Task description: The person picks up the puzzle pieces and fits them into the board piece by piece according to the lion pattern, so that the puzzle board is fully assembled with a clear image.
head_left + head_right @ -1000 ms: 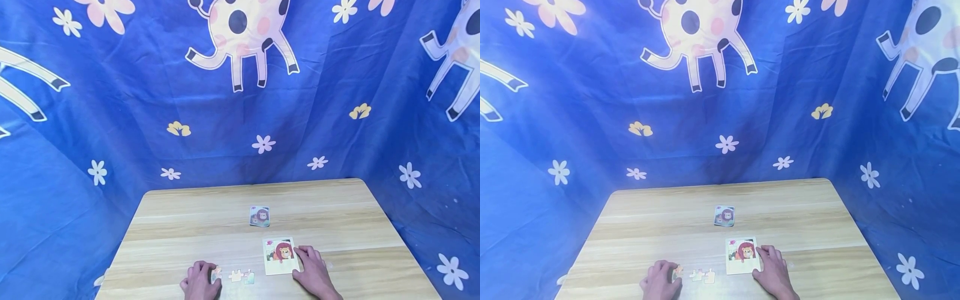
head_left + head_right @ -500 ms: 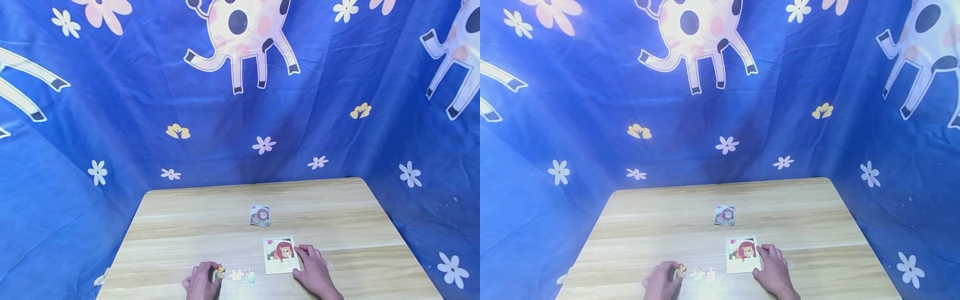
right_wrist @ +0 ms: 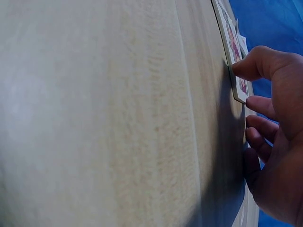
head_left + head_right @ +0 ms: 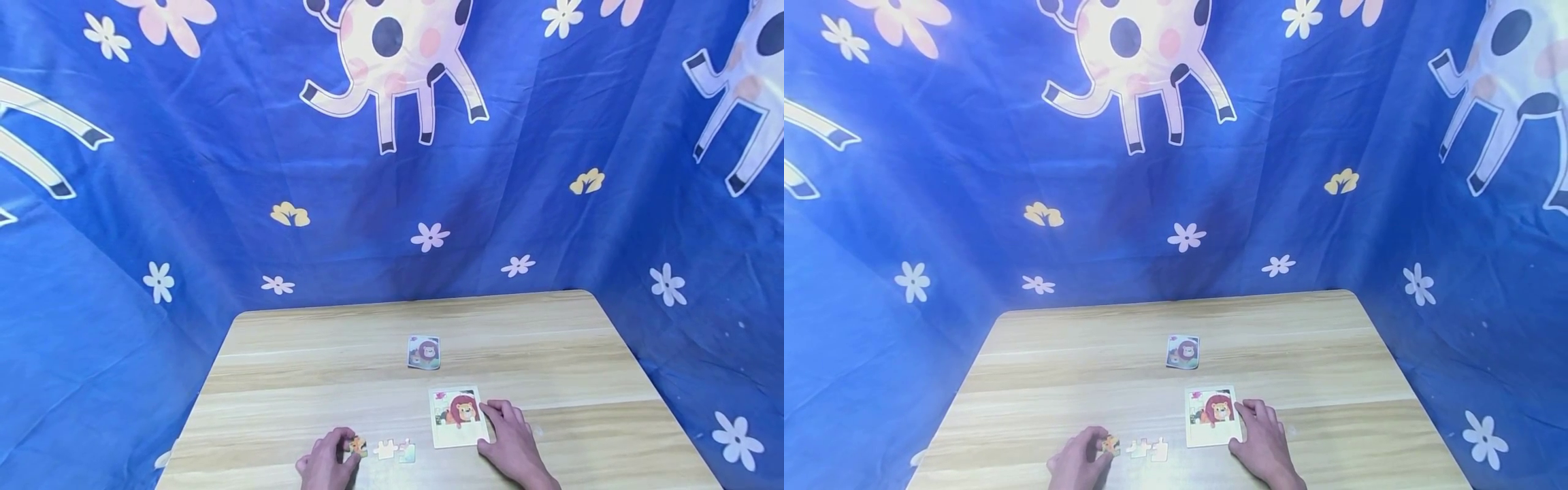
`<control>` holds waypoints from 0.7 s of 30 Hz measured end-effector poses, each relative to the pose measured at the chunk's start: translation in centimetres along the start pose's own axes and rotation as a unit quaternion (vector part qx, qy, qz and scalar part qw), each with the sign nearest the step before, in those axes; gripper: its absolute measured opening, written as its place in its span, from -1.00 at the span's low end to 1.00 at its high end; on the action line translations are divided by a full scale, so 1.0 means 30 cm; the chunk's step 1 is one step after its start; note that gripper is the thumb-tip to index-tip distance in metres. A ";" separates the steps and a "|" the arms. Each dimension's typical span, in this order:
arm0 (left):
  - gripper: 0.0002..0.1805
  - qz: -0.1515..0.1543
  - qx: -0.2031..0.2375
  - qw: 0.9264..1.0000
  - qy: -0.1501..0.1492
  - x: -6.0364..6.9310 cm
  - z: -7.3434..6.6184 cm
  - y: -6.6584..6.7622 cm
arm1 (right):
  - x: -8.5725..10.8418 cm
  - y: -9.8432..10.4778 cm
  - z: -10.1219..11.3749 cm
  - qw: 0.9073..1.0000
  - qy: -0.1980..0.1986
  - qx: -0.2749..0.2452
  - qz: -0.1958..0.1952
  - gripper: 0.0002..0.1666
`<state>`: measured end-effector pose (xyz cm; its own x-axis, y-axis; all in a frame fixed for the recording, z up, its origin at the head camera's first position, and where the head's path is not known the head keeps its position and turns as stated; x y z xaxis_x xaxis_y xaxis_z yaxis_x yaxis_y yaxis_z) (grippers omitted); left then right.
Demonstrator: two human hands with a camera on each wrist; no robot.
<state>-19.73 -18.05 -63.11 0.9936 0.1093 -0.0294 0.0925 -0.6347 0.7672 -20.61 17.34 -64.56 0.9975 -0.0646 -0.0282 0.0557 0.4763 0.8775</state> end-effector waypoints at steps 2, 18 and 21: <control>-0.65 -0.003 0.007 1.000 -0.001 0.002 -0.002 0.002 | 0.002 0.001 -0.001 1.000 -0.002 0.000 0.000 -0.17; -0.77 -0.044 0.077 0.996 -0.012 -0.013 -0.089 0.002 | 0.004 0.008 0.009 1.000 0.000 -0.002 -0.002 -0.17; -0.80 -0.037 0.090 0.995 -0.018 -0.015 -0.117 -0.016 | 0.004 0.012 0.013 1.000 0.005 -0.002 -0.006 -0.18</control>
<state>-20.44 -15.10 -61.21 0.9850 0.1351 -0.1071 0.1723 -0.7535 0.6344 -20.48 17.16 -64.07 0.9971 -0.0629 -0.0439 0.0687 0.4798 0.8747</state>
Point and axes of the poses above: each hand's wrist, its own x-axis away from the middle knuckle, its own y-axis out of the back of the hand, z = x × y, the point moved 7 cm from there along -x, towards the middle knuckle, and after that the axes turned 3 degrees about x, right-handed, at the moved point
